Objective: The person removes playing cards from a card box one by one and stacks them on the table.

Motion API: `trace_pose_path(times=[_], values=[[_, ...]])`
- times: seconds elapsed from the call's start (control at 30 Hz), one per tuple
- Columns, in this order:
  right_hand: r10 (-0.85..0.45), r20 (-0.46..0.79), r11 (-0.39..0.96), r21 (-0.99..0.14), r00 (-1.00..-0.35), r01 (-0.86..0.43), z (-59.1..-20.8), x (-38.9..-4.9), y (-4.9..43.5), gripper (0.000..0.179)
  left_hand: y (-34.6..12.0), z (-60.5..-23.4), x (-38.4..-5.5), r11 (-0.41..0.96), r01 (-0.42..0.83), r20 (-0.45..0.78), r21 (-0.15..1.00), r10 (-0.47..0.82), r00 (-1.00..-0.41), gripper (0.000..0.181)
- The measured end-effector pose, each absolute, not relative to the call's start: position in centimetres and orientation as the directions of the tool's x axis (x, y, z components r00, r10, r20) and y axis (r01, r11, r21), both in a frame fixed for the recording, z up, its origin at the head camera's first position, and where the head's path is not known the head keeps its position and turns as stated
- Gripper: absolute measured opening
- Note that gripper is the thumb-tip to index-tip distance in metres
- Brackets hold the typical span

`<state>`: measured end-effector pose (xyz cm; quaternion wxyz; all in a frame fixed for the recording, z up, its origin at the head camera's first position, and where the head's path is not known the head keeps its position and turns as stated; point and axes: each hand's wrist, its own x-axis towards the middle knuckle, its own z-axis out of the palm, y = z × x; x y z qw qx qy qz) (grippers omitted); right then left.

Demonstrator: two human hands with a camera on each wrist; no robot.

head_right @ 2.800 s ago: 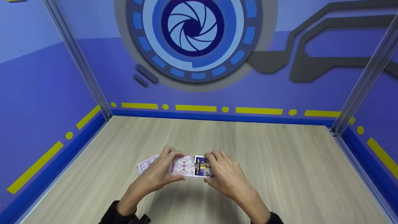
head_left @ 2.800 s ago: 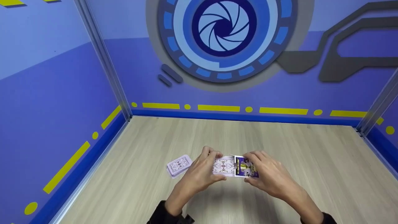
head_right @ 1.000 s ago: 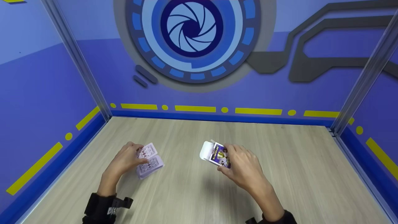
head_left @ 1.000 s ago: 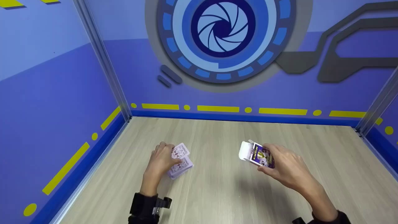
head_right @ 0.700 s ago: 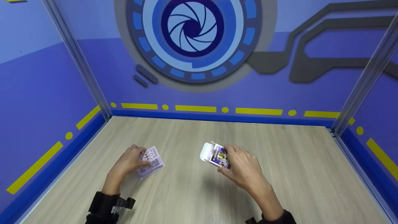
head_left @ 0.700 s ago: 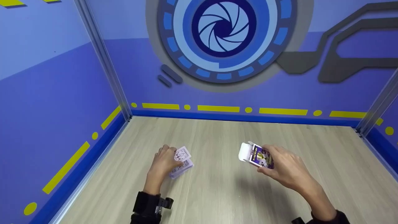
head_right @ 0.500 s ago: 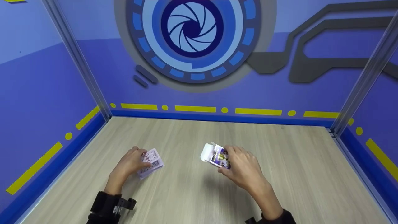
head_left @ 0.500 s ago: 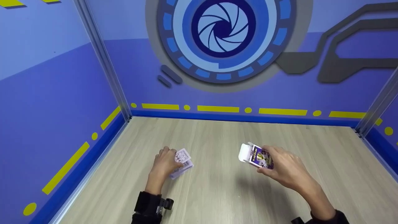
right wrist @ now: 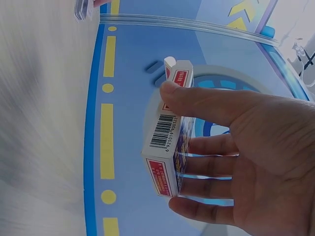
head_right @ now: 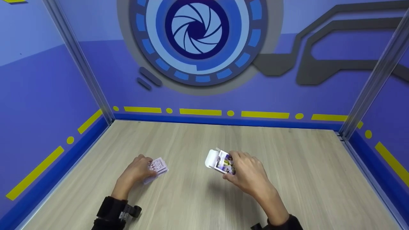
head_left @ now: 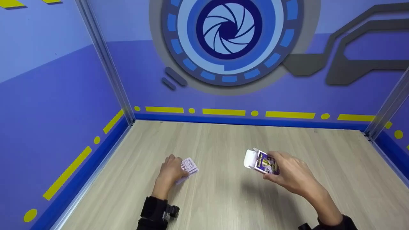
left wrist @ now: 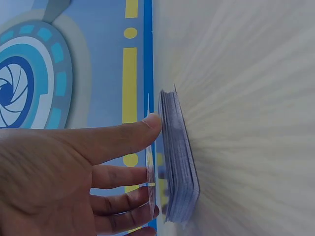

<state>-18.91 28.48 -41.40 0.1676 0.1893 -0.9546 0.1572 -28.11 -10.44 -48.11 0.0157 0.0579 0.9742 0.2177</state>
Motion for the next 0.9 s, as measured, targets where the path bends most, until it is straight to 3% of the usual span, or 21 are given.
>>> trace_pose_path(times=[0.6,0.9], values=[[-0.310,0.375,0.876,-0.245,-0.873,-0.416,-41.6,-19.0,28.4,0.071,-10.4,-48.7,-28.4,0.905,0.123,-0.054,0.408,0.159,-0.986,0.056],[-0.297,0.377,0.872,-0.269,-0.877,-0.410,-41.3,-18.7,28.2,0.070,-10.5,-47.6,-27.8,0.872,0.097,-0.038,0.479,0.130,-0.991,0.077]])
